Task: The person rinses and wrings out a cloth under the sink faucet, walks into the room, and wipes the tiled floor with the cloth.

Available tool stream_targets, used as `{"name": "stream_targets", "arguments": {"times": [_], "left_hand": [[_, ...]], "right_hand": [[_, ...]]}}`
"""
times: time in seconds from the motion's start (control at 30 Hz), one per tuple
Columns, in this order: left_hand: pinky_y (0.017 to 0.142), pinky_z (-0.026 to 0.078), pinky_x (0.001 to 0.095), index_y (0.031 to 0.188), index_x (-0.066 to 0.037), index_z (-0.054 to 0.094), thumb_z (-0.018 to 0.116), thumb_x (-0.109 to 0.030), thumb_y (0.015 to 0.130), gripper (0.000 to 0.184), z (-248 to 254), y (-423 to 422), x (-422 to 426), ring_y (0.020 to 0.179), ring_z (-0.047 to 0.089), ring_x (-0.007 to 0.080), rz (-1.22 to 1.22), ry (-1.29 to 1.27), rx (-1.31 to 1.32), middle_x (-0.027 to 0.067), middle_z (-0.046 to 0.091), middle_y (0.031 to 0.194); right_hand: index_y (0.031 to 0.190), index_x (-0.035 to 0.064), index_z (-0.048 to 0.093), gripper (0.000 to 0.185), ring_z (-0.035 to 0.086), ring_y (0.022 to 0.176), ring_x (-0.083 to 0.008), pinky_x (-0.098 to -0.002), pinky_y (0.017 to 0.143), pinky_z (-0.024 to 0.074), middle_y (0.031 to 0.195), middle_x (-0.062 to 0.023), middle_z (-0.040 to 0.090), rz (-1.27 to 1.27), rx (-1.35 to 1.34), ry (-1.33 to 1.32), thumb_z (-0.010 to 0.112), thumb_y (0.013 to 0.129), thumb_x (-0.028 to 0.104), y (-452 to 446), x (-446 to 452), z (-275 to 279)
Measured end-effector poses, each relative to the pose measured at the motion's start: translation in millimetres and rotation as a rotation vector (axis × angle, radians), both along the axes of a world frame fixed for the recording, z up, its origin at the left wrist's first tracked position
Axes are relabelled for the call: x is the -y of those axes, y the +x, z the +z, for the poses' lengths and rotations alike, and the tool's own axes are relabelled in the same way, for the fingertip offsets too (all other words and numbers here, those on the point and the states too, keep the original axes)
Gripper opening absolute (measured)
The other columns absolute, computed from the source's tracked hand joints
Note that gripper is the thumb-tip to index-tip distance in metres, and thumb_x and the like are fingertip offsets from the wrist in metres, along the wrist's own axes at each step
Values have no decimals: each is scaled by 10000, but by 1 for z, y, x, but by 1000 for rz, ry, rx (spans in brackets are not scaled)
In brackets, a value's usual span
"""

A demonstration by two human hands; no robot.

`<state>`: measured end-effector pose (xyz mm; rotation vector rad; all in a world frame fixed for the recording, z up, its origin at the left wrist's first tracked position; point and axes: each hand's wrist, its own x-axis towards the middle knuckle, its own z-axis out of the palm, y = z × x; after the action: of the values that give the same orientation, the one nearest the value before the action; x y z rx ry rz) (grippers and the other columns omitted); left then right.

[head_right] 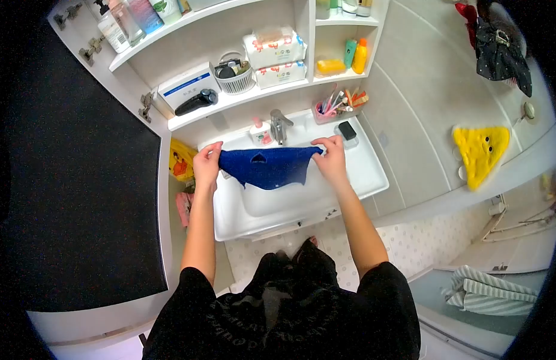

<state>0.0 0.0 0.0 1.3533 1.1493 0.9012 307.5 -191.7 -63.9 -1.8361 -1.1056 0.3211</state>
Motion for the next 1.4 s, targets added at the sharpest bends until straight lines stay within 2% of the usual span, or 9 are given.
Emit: {"name": "stream_targets", "arguments": {"times": [0.07, 0.2, 0.37, 0.63, 0.8, 0.9, 1.03, 1.2, 1.4], "left_hand": [[652, 485, 211, 1283, -24, 721, 756, -120, 960, 339, 6, 3, 1, 730, 622, 65, -5, -157, 215, 22, 711, 881], [646, 457, 211, 1277, -56, 734, 809, -42, 880, 404, 13, -18, 0, 731, 584, 43, -165, -11, 149, -63, 635, 814], [682, 485, 229, 1189, -15, 763, 825, -54, 843, 354, 0, -39, -18, 726, 599, 82, -191, 206, -180, 15, 690, 855], [861, 466, 248, 987, -38, 766, 788, -198, 911, 179, -24, -29, -35, 889, 606, 127, -103, 733, -229, 56, 687, 924], [830, 437, 242, 1097, -84, 648, 586, -241, 1088, 169, -17, -18, -31, 875, 552, 72, -395, 118, 117, -50, 624, 898], [729, 443, 221, 1063, -110, 632, 596, -260, 1082, 156, -23, -4, -32, 810, 556, 46, -387, 27, 215, -55, 633, 868], [585, 434, 220, 1064, -162, 619, 590, -315, 1081, 156, -3, 19, -5, 683, 560, 38, -246, -78, 197, -73, 633, 837], [545, 494, 229, 1111, -149, 618, 599, -312, 1075, 169, -8, 44, 18, 647, 598, 49, -124, -194, 235, -36, 665, 817], [524, 474, 236, 1108, -131, 613, 594, -283, 1077, 156, -21, 89, 57, 643, 594, 52, 39, -253, 181, -26, 669, 806]], "right_hand": [[1114, 62, 756, 234, 657, 791, -146, -271, 711, 525, 1028, -50, 728, 73, -271, 8, 667, 901, 25, 8, -3, -7], [1196, 14, 696, 242, 712, 844, -162, -302, 750, 581, 1035, -68, 741, 125, -777, 109, 598, 975, 33, -22, -8, 0], [1287, 12, 630, 281, 747, 987, -198, -365, 870, 616, 1116, -100, 737, 174, -1230, 287, 522, 1038, 87, -21, 5, 21], [1141, 36, 680, 287, 669, 852, -132, -294, 775, 543, 1003, -51, 715, 114, -1125, 278, 446, 1018, 147, 6, 15, 16], [1025, 90, 665, 231, 589, 750, -127, -295, 736, 496, 834, 24, 634, -112, -1197, 349, 478, 1005, 224, 12, 10, 9], [1012, 72, 662, 235, 613, 825, -172, -311, 770, 498, 832, 8, 616, -173, -866, 136, 511, 996, 251, 19, 12, 22], [930, -31, 657, 265, 586, 942, -199, -361, 791, 488, 906, -64, 623, -329, -36, 359, 539, 989, 199, 25, -4, 10], [977, -30, 678, 224, 565, 699, -161, -350, 677, 476, 741, -117, 624, -278, -344, 277, 558, 994, 159, 17, -29, 1], [1051, -36, 700, 267, 620, 755, -167, -323, 728, 499, 819, -110, 690, -203, -434, 222, 572, 999, 192, -4, -42, 0]]}}
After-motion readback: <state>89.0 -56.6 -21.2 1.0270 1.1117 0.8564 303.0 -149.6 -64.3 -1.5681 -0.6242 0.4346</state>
